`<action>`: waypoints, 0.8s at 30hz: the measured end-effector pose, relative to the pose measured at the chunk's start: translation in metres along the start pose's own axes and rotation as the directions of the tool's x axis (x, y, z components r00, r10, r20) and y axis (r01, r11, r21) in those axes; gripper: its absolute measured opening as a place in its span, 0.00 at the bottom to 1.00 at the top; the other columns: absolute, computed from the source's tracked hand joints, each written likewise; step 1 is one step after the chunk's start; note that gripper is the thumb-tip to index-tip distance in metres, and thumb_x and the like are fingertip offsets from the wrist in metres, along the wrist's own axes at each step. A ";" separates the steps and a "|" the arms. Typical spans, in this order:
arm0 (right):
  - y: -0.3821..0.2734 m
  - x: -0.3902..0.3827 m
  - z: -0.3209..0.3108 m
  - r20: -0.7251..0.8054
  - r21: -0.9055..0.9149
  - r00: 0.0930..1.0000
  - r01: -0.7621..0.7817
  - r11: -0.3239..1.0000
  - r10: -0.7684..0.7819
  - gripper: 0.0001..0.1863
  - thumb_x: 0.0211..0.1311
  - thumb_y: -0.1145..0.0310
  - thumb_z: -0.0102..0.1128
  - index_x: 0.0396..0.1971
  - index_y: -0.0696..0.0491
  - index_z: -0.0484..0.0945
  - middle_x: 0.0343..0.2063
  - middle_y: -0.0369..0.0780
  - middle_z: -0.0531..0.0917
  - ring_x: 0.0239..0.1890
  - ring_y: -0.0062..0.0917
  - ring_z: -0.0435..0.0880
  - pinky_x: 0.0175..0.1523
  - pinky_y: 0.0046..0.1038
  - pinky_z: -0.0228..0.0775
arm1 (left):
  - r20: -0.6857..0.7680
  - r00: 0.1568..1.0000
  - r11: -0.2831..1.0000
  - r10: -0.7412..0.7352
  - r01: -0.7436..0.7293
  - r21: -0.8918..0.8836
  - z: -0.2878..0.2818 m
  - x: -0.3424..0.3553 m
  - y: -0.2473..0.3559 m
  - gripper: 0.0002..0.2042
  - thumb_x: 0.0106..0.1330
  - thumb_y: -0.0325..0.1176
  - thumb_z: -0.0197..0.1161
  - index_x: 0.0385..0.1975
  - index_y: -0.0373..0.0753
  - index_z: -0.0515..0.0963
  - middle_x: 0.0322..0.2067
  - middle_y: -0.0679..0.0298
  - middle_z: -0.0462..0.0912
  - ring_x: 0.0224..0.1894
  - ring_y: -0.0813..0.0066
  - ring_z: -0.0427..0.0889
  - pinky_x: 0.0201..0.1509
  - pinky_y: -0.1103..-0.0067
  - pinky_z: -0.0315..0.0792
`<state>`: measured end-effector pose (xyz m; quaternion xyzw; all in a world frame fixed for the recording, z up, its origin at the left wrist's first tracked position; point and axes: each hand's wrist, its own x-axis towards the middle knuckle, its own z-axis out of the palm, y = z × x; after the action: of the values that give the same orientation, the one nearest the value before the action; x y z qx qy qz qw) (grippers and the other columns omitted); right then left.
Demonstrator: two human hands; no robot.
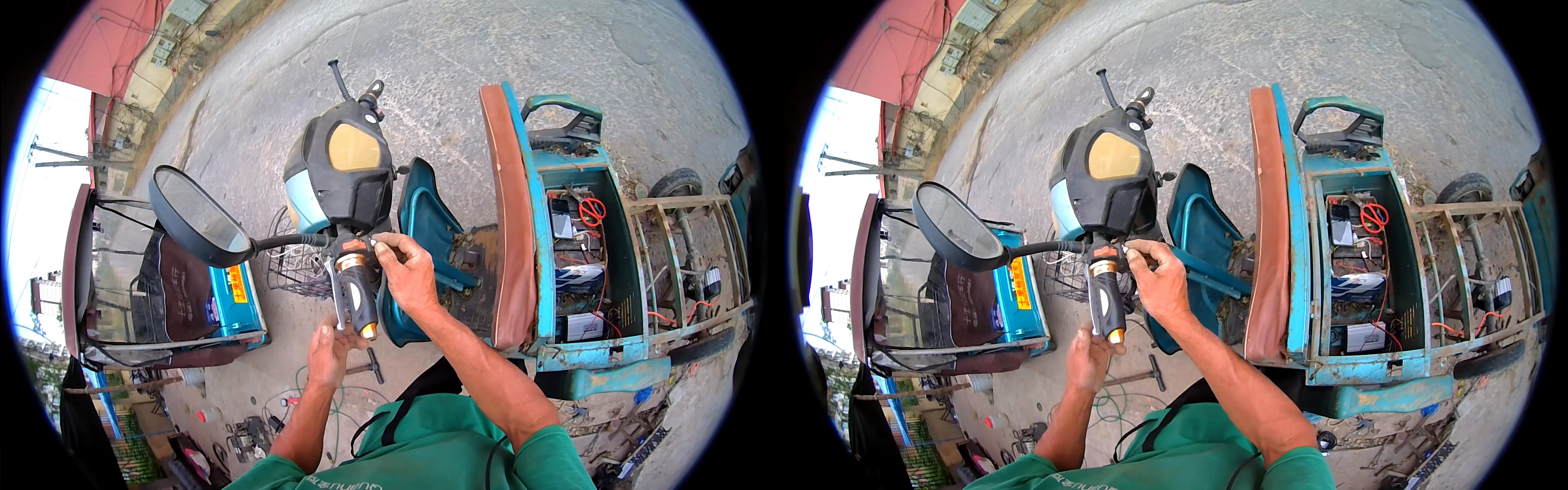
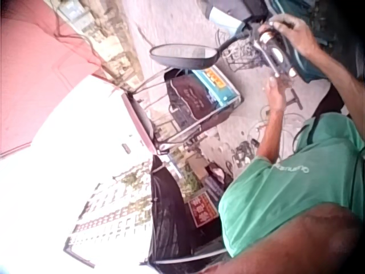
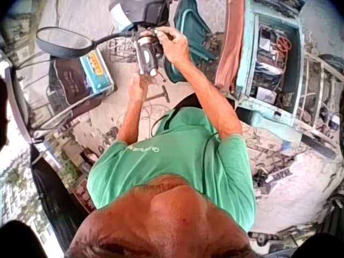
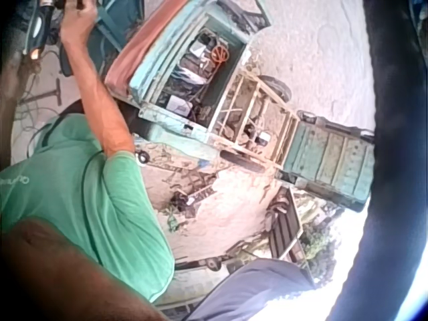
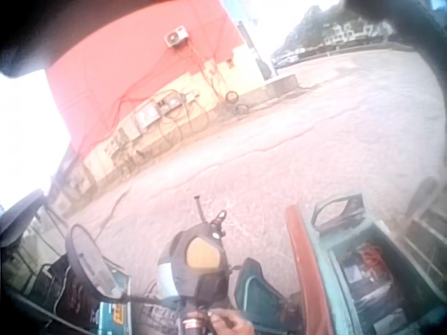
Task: The person strips the insulation off a black wire using pliers, twists the exposed strands, and connects the wire to the electrical system of a teal three-wheeled vehicle. The person then tests the vehicle's controls and inspects the battery compartment.
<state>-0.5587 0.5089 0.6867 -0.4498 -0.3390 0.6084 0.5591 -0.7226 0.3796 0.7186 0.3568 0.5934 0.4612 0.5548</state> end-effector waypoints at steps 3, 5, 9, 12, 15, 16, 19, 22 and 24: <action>-0.002 -0.002 0.001 0.007 -0.027 0.999 0.032 0.999 -0.032 0.12 0.65 0.69 0.59 0.44 0.60 0.80 0.33 0.38 0.84 0.34 0.17 0.80 0.42 0.22 0.73 | -0.027 0.995 0.995 -0.095 0.095 0.017 -0.013 -0.008 -0.025 0.25 0.75 0.50 0.45 0.53 0.31 0.69 0.36 0.54 0.81 0.35 0.65 0.81 0.42 0.70 0.75; -0.002 -0.004 0.002 -0.005 -0.040 0.999 0.049 0.998 -0.049 0.12 0.65 0.70 0.59 0.44 0.60 0.80 0.34 0.38 0.84 0.35 0.18 0.81 0.43 0.23 0.74 | -0.045 0.982 0.981 -0.183 0.186 0.054 -0.019 -0.013 -0.040 0.23 0.75 0.49 0.45 0.53 0.32 0.70 0.35 0.56 0.82 0.34 0.67 0.82 0.41 0.72 0.75; -0.010 -0.010 -0.005 -0.036 -0.107 0.998 0.048 0.993 -0.052 0.12 0.64 0.71 0.58 0.44 0.60 0.79 0.36 0.40 0.84 0.37 0.20 0.81 0.44 0.25 0.74 | -0.042 0.951 0.928 -0.306 0.308 0.210 -0.030 -0.023 -0.080 0.18 0.75 0.43 0.48 0.49 0.32 0.72 0.35 0.58 0.82 0.33 0.72 0.82 0.39 0.76 0.75; -0.002 -0.023 -0.006 -0.063 -0.086 0.991 0.112 0.990 -0.118 0.11 0.61 0.75 0.60 0.44 0.58 0.79 0.37 0.41 0.81 0.37 0.22 0.80 0.46 0.25 0.73 | -0.016 0.942 0.885 -0.336 0.321 0.337 -0.059 -0.039 -0.132 0.15 0.74 0.38 0.50 0.45 0.31 0.75 0.31 0.61 0.82 0.31 0.75 0.81 0.37 0.79 0.75; 0.003 -0.049 -0.014 0.022 -0.122 0.995 0.101 0.987 -0.099 0.11 0.60 0.75 0.59 0.42 0.59 0.78 0.35 0.42 0.79 0.35 0.24 0.80 0.43 0.27 0.73 | -0.110 0.872 0.803 -0.476 0.482 0.351 -0.085 -0.063 -0.173 0.15 0.73 0.38 0.53 0.49 0.32 0.76 0.31 0.60 0.82 0.29 0.74 0.82 0.32 0.79 0.77; 0.004 -0.060 -0.018 0.048 -0.128 0.993 0.116 0.985 -0.111 0.10 0.60 0.74 0.60 0.41 0.59 0.78 0.35 0.43 0.78 0.34 0.26 0.80 0.42 0.28 0.73 | -0.123 0.832 0.759 -0.541 0.546 0.355 -0.096 -0.069 -0.182 0.16 0.72 0.39 0.54 0.50 0.33 0.75 0.31 0.60 0.82 0.29 0.73 0.83 0.31 0.79 0.76; 0.016 -0.094 -0.038 0.177 -0.208 0.984 0.043 0.977 -0.006 0.11 0.60 0.71 0.60 0.40 0.60 0.77 0.35 0.45 0.79 0.35 0.30 0.80 0.42 0.31 0.73 | -0.179 0.708 0.613 -0.684 0.690 0.386 -0.111 -0.073 -0.189 0.17 0.71 0.41 0.55 0.50 0.35 0.75 0.33 0.60 0.82 0.29 0.70 0.82 0.33 0.77 0.76; 0.024 -0.128 -0.067 0.301 -0.303 0.946 -0.028 0.953 0.124 0.12 0.60 0.68 0.59 0.39 0.59 0.77 0.35 0.46 0.80 0.36 0.34 0.81 0.42 0.34 0.73 | -0.192 0.633 0.520 -0.750 0.744 0.420 -0.137 -0.064 -0.197 0.16 0.70 0.43 0.54 0.48 0.37 0.74 0.34 0.60 0.82 0.31 0.69 0.82 0.35 0.73 0.77; 0.022 -0.148 -0.088 0.341 -0.380 0.919 -0.056 0.923 0.196 0.13 0.60 0.65 0.58 0.39 0.58 0.77 0.35 0.48 0.81 0.37 0.40 0.83 0.43 0.36 0.74 | -0.186 0.616 0.501 -0.765 0.752 0.428 -0.143 -0.052 -0.196 0.16 0.69 0.44 0.56 0.46 0.37 0.74 0.34 0.59 0.82 0.33 0.67 0.83 0.35 0.72 0.77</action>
<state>-0.4899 0.3517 0.6590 -0.4425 -0.5153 0.6447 0.3507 -0.8399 0.2465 0.5452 0.1887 0.7733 0.0093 0.6052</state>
